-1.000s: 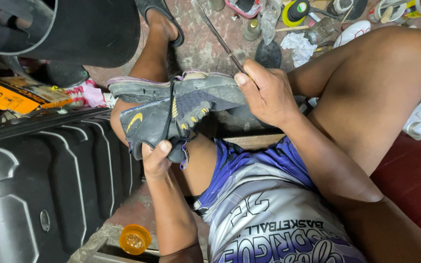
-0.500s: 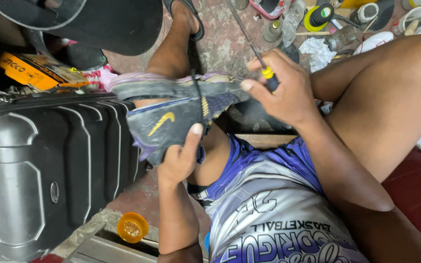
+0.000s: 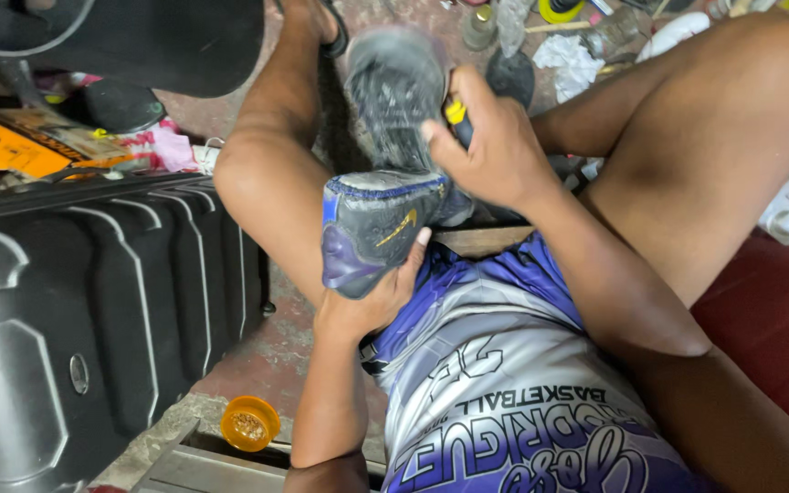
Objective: The person uses a screwdriver to pry and separate the sole from the upper of a blue and black sneaker. They repeatedly insert the tool into the seam, twist to loosen the bond, and pull the parts apart by hand, focusing on the heel and side areas.
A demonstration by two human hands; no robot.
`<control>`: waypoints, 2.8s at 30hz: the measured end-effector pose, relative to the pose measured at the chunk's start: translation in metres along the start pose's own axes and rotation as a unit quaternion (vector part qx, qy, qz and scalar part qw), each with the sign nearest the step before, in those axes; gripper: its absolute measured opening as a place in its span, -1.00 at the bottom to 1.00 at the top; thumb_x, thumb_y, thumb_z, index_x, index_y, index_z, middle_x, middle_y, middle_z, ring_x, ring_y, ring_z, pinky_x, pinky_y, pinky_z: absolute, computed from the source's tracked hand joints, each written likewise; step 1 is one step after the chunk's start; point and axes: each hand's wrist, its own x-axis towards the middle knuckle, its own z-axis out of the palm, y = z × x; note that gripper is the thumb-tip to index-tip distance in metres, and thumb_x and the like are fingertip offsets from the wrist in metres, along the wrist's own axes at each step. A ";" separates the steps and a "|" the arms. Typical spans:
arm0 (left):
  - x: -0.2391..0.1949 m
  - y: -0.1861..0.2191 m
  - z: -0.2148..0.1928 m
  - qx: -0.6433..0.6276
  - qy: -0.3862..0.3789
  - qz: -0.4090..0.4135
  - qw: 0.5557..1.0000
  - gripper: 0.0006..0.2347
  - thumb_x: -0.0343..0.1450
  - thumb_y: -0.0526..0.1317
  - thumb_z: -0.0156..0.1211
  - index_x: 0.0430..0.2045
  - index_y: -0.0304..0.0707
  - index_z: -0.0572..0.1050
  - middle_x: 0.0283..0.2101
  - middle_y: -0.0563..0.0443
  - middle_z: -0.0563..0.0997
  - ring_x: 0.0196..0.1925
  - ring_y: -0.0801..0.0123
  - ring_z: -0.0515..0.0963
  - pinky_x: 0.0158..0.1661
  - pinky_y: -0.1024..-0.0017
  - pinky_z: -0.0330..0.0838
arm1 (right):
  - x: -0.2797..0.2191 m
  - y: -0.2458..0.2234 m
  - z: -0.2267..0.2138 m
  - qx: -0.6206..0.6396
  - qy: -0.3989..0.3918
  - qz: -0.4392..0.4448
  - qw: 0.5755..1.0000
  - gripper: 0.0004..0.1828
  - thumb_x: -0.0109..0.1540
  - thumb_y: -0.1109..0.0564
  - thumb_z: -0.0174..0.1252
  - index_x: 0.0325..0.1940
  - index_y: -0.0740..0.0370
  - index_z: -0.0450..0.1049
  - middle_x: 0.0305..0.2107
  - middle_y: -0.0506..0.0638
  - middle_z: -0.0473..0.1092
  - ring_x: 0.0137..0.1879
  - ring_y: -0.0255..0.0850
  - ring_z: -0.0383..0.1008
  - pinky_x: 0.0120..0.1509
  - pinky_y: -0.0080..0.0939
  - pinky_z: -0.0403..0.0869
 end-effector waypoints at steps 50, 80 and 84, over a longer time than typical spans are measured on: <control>0.038 -0.023 0.034 0.040 0.351 -0.049 0.934 -0.70 0.39 -0.22 0.51 -0.11 -0.24 0.49 -0.04 -0.03 0.58 0.05 0.11 0.58 0.04 0.26 0.49 | 0.012 0.046 0.009 0.251 0.052 0.067 0.964 -0.74 0.49 0.27 0.12 0.20 0.33 0.22 -0.14 0.03 0.43 -0.26 -0.40 0.41 -0.40 -0.39 0.40; 0.036 -0.015 0.054 0.011 0.124 -0.004 0.992 -0.81 0.50 -0.26 0.12 -0.03 -0.02 0.59 -0.22 0.08 0.51 0.04 0.22 0.51 0.42 -0.14 0.09 | 0.026 0.092 0.014 0.118 0.011 0.217 0.969 -0.61 0.42 0.09 0.21 0.15 0.30 0.19 -0.25 0.06 0.46 -0.37 -0.27 0.56 -0.52 -0.27 0.44; 0.034 -0.021 0.027 -0.079 0.173 -0.102 0.976 -0.84 0.45 -0.21 0.30 -0.12 -0.08 0.57 -0.15 -0.03 0.63 -0.06 0.10 0.62 0.08 0.28 0.39 | 0.030 0.089 0.012 0.117 0.031 0.237 0.964 -0.60 0.37 0.04 0.21 0.16 0.16 0.20 -0.35 0.01 0.44 -0.44 -0.30 0.53 -0.55 -0.25 0.44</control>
